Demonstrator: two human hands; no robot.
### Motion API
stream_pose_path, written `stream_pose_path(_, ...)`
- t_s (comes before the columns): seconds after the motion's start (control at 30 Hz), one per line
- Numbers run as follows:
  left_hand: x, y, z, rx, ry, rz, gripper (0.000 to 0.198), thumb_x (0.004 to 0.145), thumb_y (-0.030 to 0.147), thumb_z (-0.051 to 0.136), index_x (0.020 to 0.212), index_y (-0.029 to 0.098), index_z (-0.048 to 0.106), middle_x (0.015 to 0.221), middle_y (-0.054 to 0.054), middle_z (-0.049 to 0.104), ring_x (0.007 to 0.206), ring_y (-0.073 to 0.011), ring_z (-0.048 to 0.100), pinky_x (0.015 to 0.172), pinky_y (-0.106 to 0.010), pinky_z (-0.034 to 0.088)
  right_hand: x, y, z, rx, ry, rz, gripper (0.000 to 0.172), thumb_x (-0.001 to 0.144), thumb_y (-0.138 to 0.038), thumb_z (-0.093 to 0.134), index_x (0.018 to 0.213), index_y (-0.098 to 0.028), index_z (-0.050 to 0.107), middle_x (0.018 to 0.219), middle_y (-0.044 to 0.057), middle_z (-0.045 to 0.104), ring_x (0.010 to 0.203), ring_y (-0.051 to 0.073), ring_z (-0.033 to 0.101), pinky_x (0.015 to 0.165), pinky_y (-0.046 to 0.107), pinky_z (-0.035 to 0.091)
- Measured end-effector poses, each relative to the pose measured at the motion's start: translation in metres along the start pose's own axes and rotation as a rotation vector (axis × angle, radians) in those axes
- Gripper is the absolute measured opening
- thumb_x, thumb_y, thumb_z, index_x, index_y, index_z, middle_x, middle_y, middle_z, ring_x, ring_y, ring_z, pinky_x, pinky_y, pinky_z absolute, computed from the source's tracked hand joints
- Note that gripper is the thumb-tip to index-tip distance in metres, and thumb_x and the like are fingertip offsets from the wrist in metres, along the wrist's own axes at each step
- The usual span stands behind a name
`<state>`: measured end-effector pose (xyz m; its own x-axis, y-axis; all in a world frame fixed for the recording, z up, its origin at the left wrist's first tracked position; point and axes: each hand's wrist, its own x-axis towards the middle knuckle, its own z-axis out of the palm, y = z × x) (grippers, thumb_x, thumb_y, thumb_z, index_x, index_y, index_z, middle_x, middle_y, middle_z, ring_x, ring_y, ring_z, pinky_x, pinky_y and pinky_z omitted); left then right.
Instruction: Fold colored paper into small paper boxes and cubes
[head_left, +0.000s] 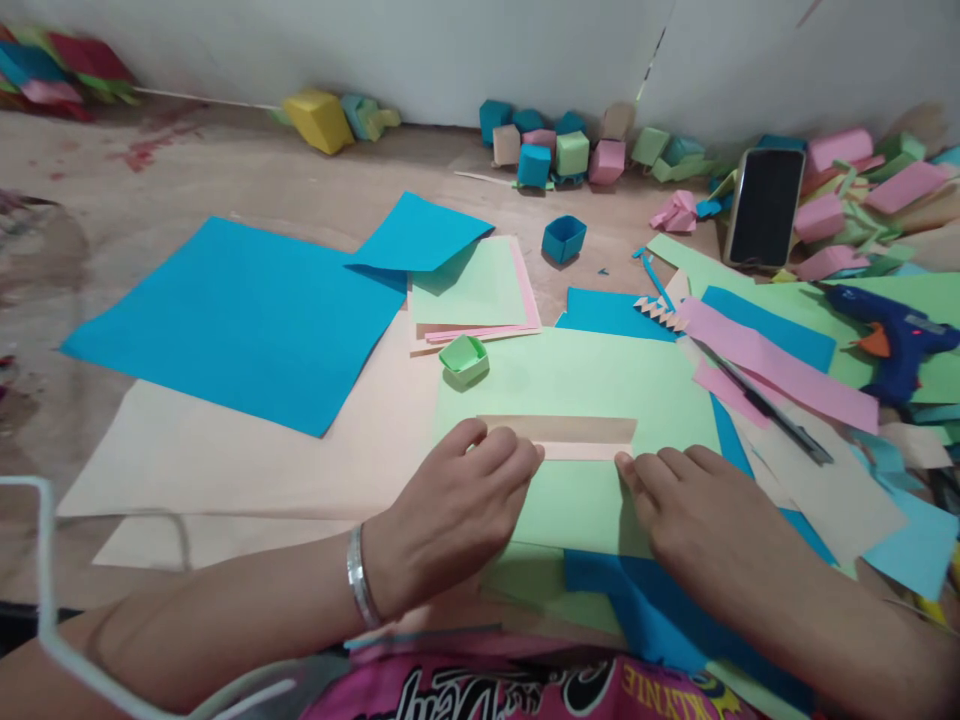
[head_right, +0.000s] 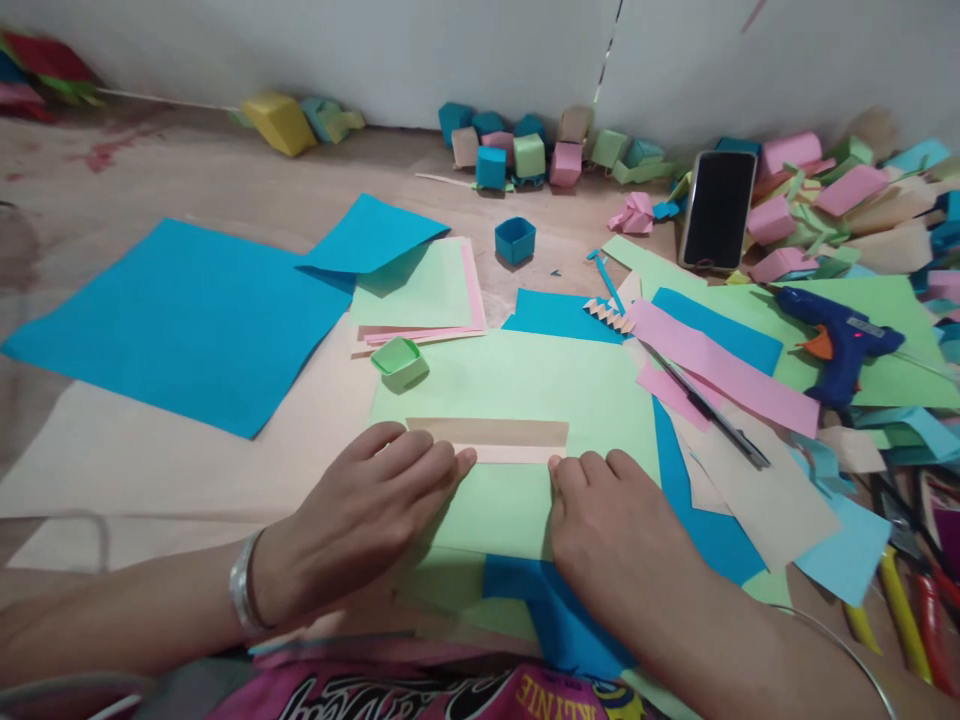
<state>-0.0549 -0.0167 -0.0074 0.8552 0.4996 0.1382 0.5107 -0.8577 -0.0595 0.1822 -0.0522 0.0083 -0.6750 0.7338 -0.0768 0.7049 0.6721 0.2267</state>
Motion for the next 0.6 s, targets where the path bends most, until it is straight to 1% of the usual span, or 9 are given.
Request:
stream_pose_path(0.07,-0.003,0.002,-0.002,0.027,-0.004,0.001,0.017,0.086,0.009,0.05,0.078,0.015,0.063,0.08,-0.004,0.057,0.075,-0.0203,0.045,0.068,-0.036,0.034,0.001,0.0,0.0,0.011,0.002,-0.008,0.022,0.066,0.001,0.053,0.072,-0.014,0.068,0.068,0.008,0.061,0.057,0.022,0.053,0.052,0.034,0.027)
stream_pose_path(0.13,-0.008,0.004,-0.004,0.054,0.004,-0.013,0.021,0.081,0.005,0.05,0.068,0.016,0.062,0.075,-0.005,0.057,0.074,-0.0218,0.045,0.07,-0.038,0.035,0.001,0.001,-0.001,0.016,-0.003,-0.014,0.023,0.066,0.002,0.052,0.072,-0.014,0.068,0.068,0.008,0.062,0.057,0.022,0.053,0.052,0.034,0.027)
stream_pose_path(0.23,-0.014,0.009,-0.01,0.104,-0.006,-0.086,0.025,0.068,-0.002,0.05,0.053,0.017,0.057,0.066,-0.007,0.055,0.07,-0.0232,0.045,0.068,-0.039,0.036,0.001,0.002,-0.001,0.012,-0.022,-0.019,0.025,0.067,0.003,0.05,0.074,-0.013,0.068,0.068,0.008,0.062,0.056,0.021,0.053,0.052,0.034,0.026)
stream_pose_path(0.3,-0.016,0.011,-0.014,0.13,-0.028,-0.153,0.026,0.063,-0.003,0.049,0.048,0.018,0.053,0.06,-0.007,0.052,0.066,-0.0232,0.044,0.064,-0.039,0.036,0.001,0.002,-0.001,0.005,-0.019,-0.018,0.025,0.067,0.003,0.05,0.075,-0.013,0.068,0.067,0.008,0.062,0.056,0.021,0.053,0.052,0.034,0.026)
stream_pose_path(0.37,-0.015,0.01,-0.017,0.132,-0.012,-0.203,0.026,0.063,-0.003,0.048,0.048,0.018,0.051,0.057,-0.006,0.049,0.062,-0.0223,0.042,0.061,-0.039,0.035,0.002,0.002,0.0,0.003,-0.01,-0.016,0.025,0.066,0.004,0.05,0.073,-0.013,0.067,0.067,0.008,0.062,0.056,0.02,0.052,0.052,0.034,0.025)
stream_pose_path(0.43,-0.013,0.007,-0.02,0.11,0.038,-0.239,0.028,0.067,-0.003,0.047,0.049,0.019,0.049,0.056,-0.005,0.048,0.06,-0.022,0.042,0.059,-0.038,0.036,0.002,0.002,0.0,0.006,0.004,-0.017,0.024,0.066,0.005,0.049,0.069,-0.014,0.065,0.067,0.008,0.061,0.057,0.02,0.051,0.052,0.034,0.024)
stream_pose_path(0.5,-0.009,0.002,-0.02,0.076,0.084,-0.282,0.027,0.074,0.0,0.046,0.056,0.019,0.054,0.061,-0.005,0.053,0.065,-0.0231,0.046,0.06,-0.039,0.038,0.002,0.001,0.001,0.01,0.025,-0.016,0.024,0.066,0.005,0.049,0.067,-0.014,0.064,0.067,0.009,0.06,0.057,0.019,0.05,0.052,0.034,0.024)
stream_pose_path(0.53,-0.007,0.0,-0.02,0.053,0.106,-0.304,0.024,0.079,0.003,0.046,0.065,0.018,0.059,0.068,-0.007,0.057,0.071,-0.0244,0.049,0.063,-0.04,0.04,0.002,0.001,0.002,0.012,0.036,-0.014,0.024,0.066,0.005,0.049,0.066,-0.014,0.064,0.067,0.009,0.06,0.057,0.02,0.05,0.052,0.034,0.023)
stream_pose_path(0.6,-0.004,-0.005,-0.018,0.002,0.138,-0.338,0.018,0.087,0.013,0.048,0.093,0.014,0.065,0.093,-0.012,0.064,0.091,-0.0278,0.054,0.077,-0.043,0.045,0.002,0.0,0.002,0.017,0.046,-0.01,0.024,0.066,0.005,0.049,0.064,-0.015,0.063,0.067,0.01,0.06,0.057,0.02,0.05,0.052,0.035,0.023)
